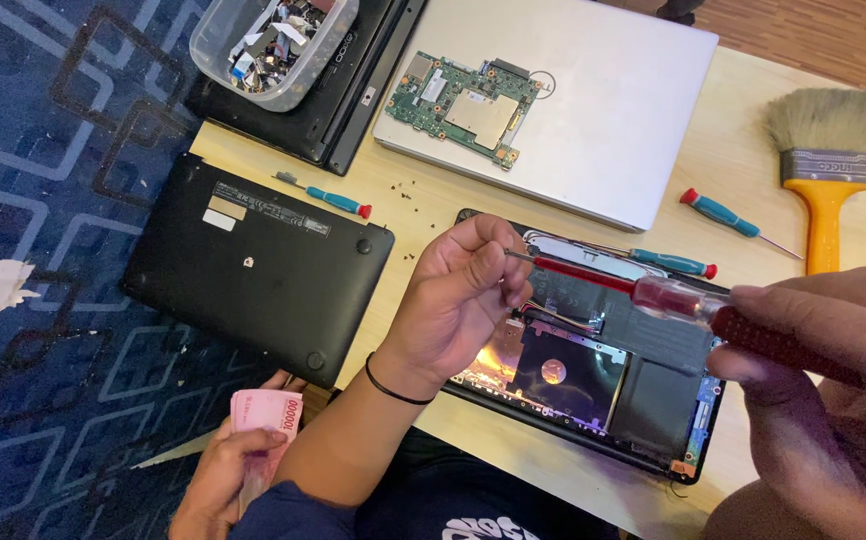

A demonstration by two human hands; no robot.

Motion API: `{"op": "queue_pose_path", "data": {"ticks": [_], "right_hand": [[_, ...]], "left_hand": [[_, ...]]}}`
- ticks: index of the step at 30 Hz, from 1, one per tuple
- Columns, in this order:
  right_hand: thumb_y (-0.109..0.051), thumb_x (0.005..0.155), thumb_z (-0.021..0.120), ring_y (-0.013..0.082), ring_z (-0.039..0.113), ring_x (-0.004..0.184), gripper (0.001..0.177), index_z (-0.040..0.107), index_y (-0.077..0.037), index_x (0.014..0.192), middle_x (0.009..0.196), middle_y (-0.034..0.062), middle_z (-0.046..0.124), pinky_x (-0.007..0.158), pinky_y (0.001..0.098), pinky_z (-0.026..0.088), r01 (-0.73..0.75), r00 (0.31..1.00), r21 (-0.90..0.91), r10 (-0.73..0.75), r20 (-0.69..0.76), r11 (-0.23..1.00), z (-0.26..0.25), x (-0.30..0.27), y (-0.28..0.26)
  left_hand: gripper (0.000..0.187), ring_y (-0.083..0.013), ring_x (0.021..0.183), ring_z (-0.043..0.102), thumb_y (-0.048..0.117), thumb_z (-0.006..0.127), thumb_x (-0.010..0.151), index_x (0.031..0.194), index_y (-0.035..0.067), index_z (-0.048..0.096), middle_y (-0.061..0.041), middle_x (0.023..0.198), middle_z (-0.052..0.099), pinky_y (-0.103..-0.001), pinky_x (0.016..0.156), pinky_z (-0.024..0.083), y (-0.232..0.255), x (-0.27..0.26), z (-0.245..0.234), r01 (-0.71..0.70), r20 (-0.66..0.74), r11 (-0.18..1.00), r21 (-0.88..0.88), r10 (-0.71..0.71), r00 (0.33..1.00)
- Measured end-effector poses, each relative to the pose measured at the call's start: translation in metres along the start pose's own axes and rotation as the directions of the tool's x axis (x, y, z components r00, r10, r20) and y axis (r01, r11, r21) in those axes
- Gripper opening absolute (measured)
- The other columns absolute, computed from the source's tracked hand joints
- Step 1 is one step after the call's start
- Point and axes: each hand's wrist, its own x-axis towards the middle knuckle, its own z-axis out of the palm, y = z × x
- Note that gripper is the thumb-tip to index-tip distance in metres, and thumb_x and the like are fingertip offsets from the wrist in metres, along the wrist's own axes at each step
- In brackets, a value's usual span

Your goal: Repairing a laptop by unscrewing and removing internal components

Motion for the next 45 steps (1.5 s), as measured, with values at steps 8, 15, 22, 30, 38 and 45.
{"op": "queue_pose_path", "data": {"ticks": [8, 15, 22, 30, 38, 45], "right_hand": [[0.001, 0.089, 0.066, 0.0262, 0.062, 0.083, 0.008, 0.063, 0.003, 0.096, 0.093, 0.0191, 0.067, 0.08, 0.0362, 0.049, 0.121, 0.993, -0.027, -0.121, 0.008, 0.992, 0.002, 0.008, -0.005], [-0.015, 0.077, 0.071, 0.0244, 0.056, 0.073, 0.044, 0.057, 0.012, 0.109, 0.087, 0.0209, 0.062, 0.072, 0.0283, 0.038, -0.076, 0.997, 0.013, 0.076, -0.032, 0.997, 0.012, -0.003, -0.036], [-0.02, 0.08, 0.063, 0.0294, 0.06, 0.089, 0.053, 0.044, 0.015, 0.116, 0.107, 0.027, 0.055, 0.08, 0.031, 0.046, -0.067, 0.971, 0.22, 0.114, -0.208, 0.973, 0.027, 0.001, -0.032], [-0.014, 0.084, 0.056, 0.036, 0.059, 0.07, 0.055, 0.015, -0.01, 0.121, 0.086, 0.0341, 0.057, 0.07, 0.0395, 0.044, 0.356, 0.869, 0.129, -0.278, -0.409, 0.925, 0.063, 0.02, -0.024], [0.0, 0.094, 0.046, 0.042, 0.054, 0.06, 0.058, 0.022, -0.017, 0.144, 0.099, 0.0466, 0.048, 0.065, 0.0508, 0.055, 0.319, 0.893, 0.342, -0.159, -0.421, 0.884, 0.07, 0.023, -0.018], [0.001, 0.093, 0.047, 0.0427, 0.052, 0.058, 0.058, 0.022, -0.016, 0.141, 0.094, 0.0476, 0.048, 0.061, 0.0504, 0.054, 0.345, 0.874, 0.309, -0.183, -0.451, 0.886, 0.074, 0.026, -0.016]], "left_hand": [[0.016, -0.0126, 0.07, 0.042, 0.016, 0.068, 0.087, 0.092, 0.008, 0.055, -0.003, 0.079, 0.046, -0.025, 0.063, 0.034, 0.0, -0.004, 0.004, 0.029, 0.031, 0.999, -0.035, -0.028, 0.999], [0.02, -0.0126, 0.071, 0.044, 0.015, 0.069, 0.086, 0.093, 0.005, 0.054, -0.005, 0.08, 0.046, -0.025, 0.063, 0.036, -0.001, -0.006, 0.0, -0.015, 0.005, 1.0, -0.002, 0.015, 1.0], [0.021, -0.0126, 0.069, 0.047, 0.017, 0.072, 0.084, 0.093, 0.004, 0.058, -0.005, 0.077, 0.053, -0.024, 0.061, 0.039, -0.003, -0.006, -0.006, -0.05, -0.043, 0.995, 0.082, 0.054, 0.998], [0.02, -0.0121, 0.069, 0.047, 0.017, 0.072, 0.084, 0.093, 0.006, 0.057, -0.003, 0.07, 0.048, -0.024, 0.061, 0.039, -0.006, -0.005, -0.004, 0.023, -0.074, 0.997, 0.079, -0.018, 0.997], [0.02, -0.0123, 0.069, 0.046, 0.015, 0.071, 0.084, 0.095, 0.006, 0.058, -0.001, 0.068, 0.046, -0.024, 0.061, 0.037, -0.012, 0.003, -0.012, 0.036, -0.025, 0.999, -0.011, -0.037, 0.999], [0.019, -0.0118, 0.067, 0.046, 0.015, 0.071, 0.085, 0.096, 0.006, 0.058, -0.003, 0.071, 0.049, -0.024, 0.06, 0.039, -0.013, 0.007, -0.017, 0.033, -0.035, 0.999, 0.027, -0.032, 0.999]]}}
